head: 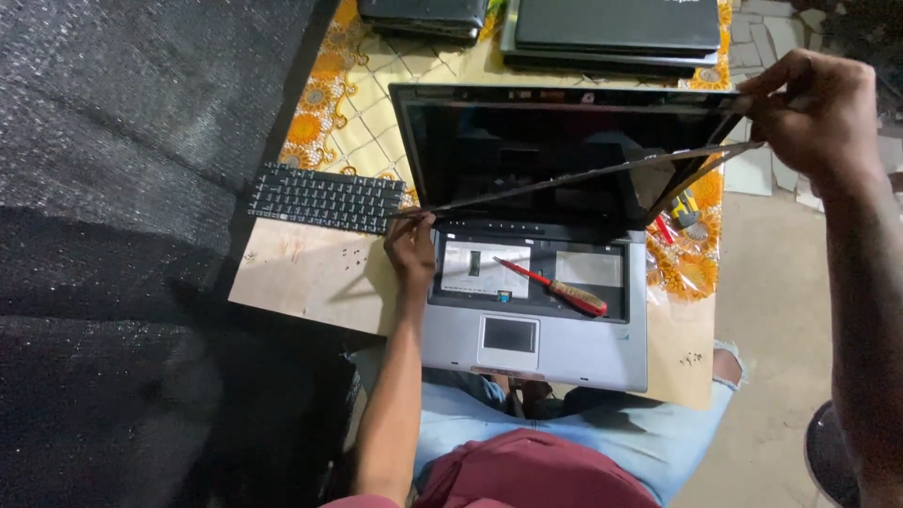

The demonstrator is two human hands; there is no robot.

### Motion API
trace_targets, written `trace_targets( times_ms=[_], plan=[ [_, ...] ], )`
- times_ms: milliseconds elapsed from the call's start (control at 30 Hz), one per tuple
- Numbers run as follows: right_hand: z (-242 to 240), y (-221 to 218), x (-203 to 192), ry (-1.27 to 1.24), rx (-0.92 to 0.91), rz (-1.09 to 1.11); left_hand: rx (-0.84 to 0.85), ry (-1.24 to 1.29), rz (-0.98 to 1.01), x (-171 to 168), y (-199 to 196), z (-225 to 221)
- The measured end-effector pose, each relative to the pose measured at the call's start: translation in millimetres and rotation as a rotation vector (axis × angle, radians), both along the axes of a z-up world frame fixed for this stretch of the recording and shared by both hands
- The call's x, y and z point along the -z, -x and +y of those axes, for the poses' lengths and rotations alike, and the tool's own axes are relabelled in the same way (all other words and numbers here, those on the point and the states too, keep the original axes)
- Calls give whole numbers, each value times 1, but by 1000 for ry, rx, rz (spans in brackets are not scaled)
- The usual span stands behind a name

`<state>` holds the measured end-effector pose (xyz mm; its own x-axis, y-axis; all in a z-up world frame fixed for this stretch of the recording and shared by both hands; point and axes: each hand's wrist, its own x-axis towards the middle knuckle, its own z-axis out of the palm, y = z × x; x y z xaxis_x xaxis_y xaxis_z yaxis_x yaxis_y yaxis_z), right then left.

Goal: Disassembling a laptop by prying the screen bezel using a screwdriver and hands.

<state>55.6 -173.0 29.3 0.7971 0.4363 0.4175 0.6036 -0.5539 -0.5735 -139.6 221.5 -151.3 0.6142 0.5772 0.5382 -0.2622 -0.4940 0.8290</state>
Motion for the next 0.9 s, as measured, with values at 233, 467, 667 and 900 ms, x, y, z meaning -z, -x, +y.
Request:
trace_targets(
  times_ms=[233, 467, 667, 900],
  plan=[
    [-5, -9, 12, -118, 19, 105, 67, 48, 70, 2, 3, 2],
    [-5, -8, 3, -58, -33, 49, -221, 178, 232, 12, -24, -18],
    [-16, -29, 30, -256, -50, 135, -182, 100, 68, -59, -13, -15],
    [-3, -15, 14, -288, -18, 137, 115, -482, -212, -246, -57, -2]
  ],
)
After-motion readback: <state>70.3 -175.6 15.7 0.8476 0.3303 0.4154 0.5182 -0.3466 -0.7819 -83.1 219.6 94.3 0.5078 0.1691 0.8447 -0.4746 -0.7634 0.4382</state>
